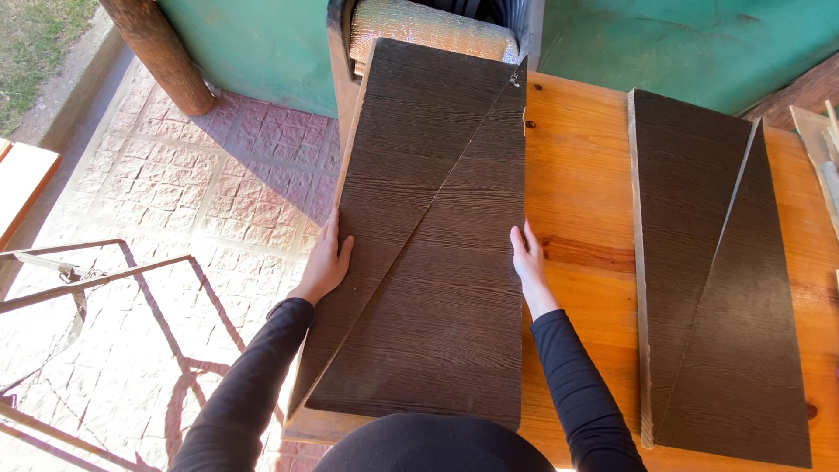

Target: The person wipes the surface of several dark wood panels with a pink cloth on a wooden workbench. They handle the panels one at a time, wiping each surface and then moving the panel aside to access the next one.

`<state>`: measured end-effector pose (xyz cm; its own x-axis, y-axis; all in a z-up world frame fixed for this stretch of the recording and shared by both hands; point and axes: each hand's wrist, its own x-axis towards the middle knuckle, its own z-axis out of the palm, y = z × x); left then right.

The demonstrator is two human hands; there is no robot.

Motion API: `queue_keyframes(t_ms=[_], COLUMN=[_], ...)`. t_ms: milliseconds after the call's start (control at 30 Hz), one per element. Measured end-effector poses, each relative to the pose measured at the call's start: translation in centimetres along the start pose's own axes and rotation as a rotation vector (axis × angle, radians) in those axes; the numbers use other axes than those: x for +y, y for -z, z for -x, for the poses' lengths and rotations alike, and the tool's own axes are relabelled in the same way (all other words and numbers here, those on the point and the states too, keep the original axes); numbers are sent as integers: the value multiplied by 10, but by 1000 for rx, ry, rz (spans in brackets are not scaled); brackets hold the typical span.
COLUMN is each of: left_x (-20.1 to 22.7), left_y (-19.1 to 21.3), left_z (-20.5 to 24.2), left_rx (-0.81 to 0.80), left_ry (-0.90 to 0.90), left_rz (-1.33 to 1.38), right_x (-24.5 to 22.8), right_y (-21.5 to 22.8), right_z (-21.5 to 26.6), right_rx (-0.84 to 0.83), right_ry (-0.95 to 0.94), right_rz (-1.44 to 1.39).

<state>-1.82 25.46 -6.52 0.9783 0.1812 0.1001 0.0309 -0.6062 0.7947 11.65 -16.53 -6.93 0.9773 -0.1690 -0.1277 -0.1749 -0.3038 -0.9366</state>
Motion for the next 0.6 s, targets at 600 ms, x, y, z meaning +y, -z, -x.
queue_keyframes(t_ms=[600], left_x=[-18], left_y=[-9], left_z=[-5], left_rx=[15], left_ry=[-25], left_rz=[30], right_x=[18], right_y=[0], right_z=[-21], right_rx=[91], right_ry=[-38], right_rz=[213])
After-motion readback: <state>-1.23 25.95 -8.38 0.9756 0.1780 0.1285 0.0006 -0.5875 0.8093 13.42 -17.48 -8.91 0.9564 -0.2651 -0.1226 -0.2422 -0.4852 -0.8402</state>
